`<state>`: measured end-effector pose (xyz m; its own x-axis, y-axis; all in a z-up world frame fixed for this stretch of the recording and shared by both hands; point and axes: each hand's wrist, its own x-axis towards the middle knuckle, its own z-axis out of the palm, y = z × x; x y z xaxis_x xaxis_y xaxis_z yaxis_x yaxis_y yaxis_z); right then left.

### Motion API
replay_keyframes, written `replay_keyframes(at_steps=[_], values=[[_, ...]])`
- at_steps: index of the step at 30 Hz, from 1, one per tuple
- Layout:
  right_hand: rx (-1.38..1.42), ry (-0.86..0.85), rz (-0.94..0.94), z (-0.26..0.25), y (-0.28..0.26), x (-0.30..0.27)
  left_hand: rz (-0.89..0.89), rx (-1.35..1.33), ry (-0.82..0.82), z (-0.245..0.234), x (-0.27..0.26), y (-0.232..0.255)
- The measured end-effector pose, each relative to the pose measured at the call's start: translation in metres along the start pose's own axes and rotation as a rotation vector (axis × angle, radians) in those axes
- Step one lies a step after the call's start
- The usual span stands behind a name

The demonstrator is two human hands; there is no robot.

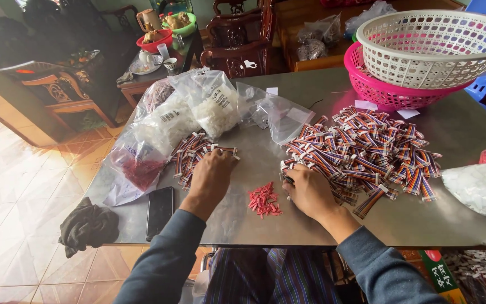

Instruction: Manually attaching small red components to the ends of ribbon cables at a desk.

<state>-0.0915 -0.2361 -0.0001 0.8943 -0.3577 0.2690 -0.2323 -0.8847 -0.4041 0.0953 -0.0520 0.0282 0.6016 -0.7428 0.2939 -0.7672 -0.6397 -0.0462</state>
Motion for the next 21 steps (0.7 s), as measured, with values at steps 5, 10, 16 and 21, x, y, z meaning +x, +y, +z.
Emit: replay_keyframes(at_steps=[5,10,16,21], values=[[0.007,-0.094,-0.032,-0.005,0.000,-0.007,-0.102,-0.074,0.175,-0.033,-0.009,-0.025],[0.088,-0.078,-0.005,0.000,0.009,-0.005,-0.293,-0.412,0.315,-0.048,-0.040,-0.034],[0.219,0.096,-0.017,-0.024,-0.012,-0.008,-0.670,-1.720,0.392,-0.015,-0.087,0.034],[0.504,0.290,0.007,-0.033,-0.007,-0.012,-0.898,-2.268,0.245,0.010,-0.095,0.064]])
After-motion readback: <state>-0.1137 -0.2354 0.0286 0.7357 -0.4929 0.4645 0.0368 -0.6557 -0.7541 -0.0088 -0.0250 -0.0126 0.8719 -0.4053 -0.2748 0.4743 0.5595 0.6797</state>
